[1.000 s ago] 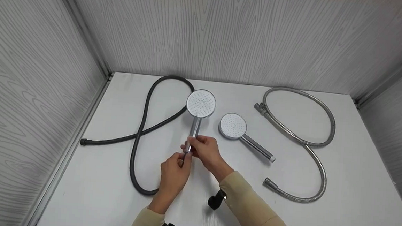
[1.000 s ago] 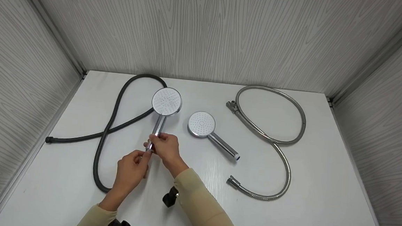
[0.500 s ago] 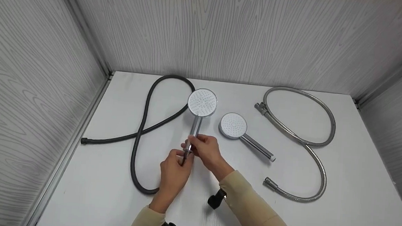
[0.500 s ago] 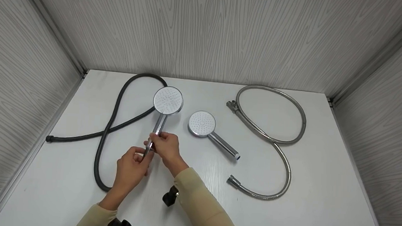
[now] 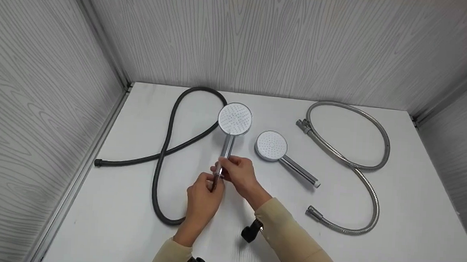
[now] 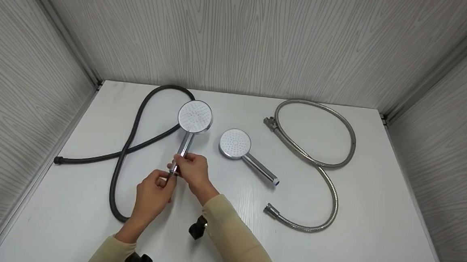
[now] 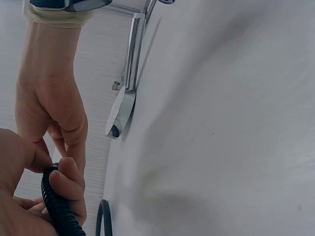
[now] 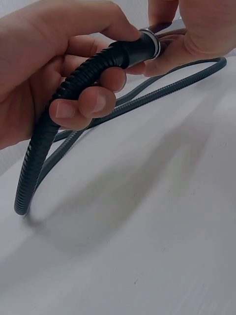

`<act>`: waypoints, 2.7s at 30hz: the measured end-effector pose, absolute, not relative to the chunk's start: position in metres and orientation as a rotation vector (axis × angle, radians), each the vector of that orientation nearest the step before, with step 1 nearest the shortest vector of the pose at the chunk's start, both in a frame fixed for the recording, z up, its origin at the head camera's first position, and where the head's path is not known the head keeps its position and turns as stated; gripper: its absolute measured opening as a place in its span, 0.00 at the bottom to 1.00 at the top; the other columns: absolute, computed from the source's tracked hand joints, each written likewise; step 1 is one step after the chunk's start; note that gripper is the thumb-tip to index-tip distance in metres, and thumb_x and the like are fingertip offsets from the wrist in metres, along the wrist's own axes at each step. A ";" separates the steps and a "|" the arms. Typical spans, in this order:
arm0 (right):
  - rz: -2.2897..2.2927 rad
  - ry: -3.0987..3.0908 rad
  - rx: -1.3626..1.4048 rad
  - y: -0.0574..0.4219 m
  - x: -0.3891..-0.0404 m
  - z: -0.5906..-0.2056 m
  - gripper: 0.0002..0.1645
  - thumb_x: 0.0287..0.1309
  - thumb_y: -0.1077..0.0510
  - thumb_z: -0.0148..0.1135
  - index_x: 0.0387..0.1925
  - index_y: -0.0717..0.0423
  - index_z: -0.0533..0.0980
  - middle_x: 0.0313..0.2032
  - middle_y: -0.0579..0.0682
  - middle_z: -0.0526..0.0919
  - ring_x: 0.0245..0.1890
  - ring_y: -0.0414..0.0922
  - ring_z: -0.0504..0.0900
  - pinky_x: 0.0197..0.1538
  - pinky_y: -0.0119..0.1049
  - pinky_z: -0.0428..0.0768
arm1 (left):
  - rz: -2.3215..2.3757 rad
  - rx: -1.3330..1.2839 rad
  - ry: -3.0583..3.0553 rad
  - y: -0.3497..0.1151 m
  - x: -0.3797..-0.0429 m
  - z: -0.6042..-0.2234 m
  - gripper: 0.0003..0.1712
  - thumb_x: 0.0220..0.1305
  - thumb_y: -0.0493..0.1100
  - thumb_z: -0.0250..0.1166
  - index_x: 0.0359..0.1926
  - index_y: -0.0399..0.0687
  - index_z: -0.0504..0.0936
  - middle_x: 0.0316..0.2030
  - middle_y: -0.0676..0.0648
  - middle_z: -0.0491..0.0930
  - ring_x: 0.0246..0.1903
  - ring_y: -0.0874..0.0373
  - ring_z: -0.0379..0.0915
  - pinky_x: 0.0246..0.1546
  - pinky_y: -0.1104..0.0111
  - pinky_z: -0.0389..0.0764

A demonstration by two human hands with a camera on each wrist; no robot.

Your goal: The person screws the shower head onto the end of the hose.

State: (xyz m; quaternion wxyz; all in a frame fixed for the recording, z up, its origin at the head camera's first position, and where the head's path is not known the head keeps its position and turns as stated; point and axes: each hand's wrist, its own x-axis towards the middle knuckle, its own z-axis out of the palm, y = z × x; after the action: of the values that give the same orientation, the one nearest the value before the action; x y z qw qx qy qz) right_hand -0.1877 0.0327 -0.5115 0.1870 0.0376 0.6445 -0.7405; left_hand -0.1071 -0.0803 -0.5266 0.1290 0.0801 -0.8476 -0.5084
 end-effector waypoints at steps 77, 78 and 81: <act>-2.104 1.808 0.116 0.031 -0.185 -0.512 0.20 0.74 0.60 0.60 0.55 0.77 0.78 0.38 0.58 0.91 0.41 0.44 0.92 0.48 0.36 0.88 | -1.504 0.273 -2.483 -0.082 -0.106 -0.522 0.11 0.67 0.40 0.72 0.45 0.40 0.80 0.20 0.49 0.82 0.20 0.63 0.73 0.25 0.69 0.73; -2.104 1.811 0.111 0.031 -0.185 -0.513 0.21 0.74 0.60 0.60 0.55 0.77 0.78 0.38 0.58 0.91 0.42 0.45 0.92 0.48 0.36 0.88 | -1.501 0.275 -2.482 -0.082 -0.106 -0.522 0.12 0.67 0.41 0.72 0.46 0.40 0.81 0.20 0.49 0.82 0.20 0.63 0.73 0.25 0.69 0.73; -2.099 1.824 0.092 0.031 -0.185 -0.513 0.21 0.74 0.60 0.60 0.56 0.77 0.77 0.40 0.59 0.90 0.43 0.46 0.92 0.49 0.36 0.89 | -1.507 0.277 -2.483 -0.082 -0.106 -0.521 0.11 0.70 0.41 0.69 0.45 0.37 0.83 0.20 0.49 0.81 0.20 0.63 0.73 0.26 0.69 0.73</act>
State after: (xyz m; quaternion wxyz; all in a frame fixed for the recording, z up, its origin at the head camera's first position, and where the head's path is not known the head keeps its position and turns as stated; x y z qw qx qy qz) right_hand -0.1849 0.0313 -0.5134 0.1790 0.0325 0.6450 -0.7422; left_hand -0.1060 -0.0818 -0.5212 0.1116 0.0942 -0.8458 -0.5132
